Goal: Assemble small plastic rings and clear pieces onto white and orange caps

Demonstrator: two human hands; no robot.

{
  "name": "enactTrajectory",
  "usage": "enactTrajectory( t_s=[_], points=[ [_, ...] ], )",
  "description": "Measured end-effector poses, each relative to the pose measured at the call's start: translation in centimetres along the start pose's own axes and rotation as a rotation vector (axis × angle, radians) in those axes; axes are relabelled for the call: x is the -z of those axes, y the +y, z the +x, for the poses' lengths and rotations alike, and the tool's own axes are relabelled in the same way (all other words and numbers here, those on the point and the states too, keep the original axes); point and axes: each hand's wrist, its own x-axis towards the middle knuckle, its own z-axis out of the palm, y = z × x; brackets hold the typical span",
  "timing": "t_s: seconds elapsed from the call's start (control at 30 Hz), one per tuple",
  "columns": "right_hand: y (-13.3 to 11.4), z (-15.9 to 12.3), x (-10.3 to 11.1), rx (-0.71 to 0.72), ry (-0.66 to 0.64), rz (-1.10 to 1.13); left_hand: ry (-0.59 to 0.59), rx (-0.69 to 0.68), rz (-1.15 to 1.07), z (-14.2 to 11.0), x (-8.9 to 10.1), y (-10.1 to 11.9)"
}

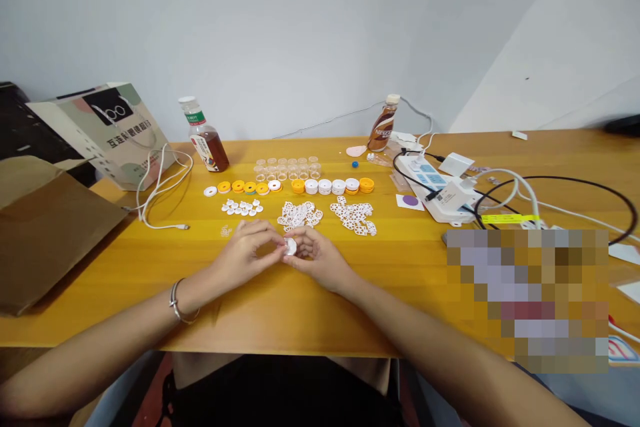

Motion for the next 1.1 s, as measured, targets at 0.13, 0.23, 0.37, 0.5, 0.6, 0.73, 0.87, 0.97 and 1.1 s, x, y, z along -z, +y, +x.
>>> enactTrajectory(
  t_s=[0.13, 0.23, 0.37, 0.5, 0.6, 0.73, 0.87, 0.97, 1.1],
  points=[
    [0.2, 0.1, 0.1, -0.016, 0.014, -0.012, 0.039, -0.036, 0.011, 2.3, 0.8, -1.8],
    [0.0, 0.1, 0.1, -0.026, 0.019, -0.056, 0.091, -0.045, 0.045, 6.0, 0.8, -4.2],
    [-0.4, -0.1, 0.0, -0.027, 0.018, -0.127, 0.019, 0.052, 0.085, 10.9, -0.9, -6.6],
    [-0.5, -0.2, 0.1, -0.016, 0.01, -0.135, -0.018, 0.089, 0.074, 13.0, -3.0, -7.4],
    [-0.5, -0.2, 0.1, -0.017, -0.001, -0.12, -0.011, 0.124, 0.042, 13.1, -3.4, -7.4],
    [-0.5, -0.2, 0.1, -0.039, 0.005, -0.1, -0.004, 0.153, -0.079, 11.8, -1.9, -6.9],
    [-0.6, -0.2, 0.1, -0.051, 0.0, -0.073, -0.095, 0.221, -0.671, 7.6, 0.9, -5.8],
    [-0.6, -0.1, 0.0, -0.054, -0.003, -0.057, -0.179, 0.312, -1.05, 3.8, 2.1, -5.2],
    [-0.4, 0.0, -0.2, -0.037, 0.014, -0.056, -0.225, 0.391, -1.315, 0.7, 1.7, -5.5]
  ],
)
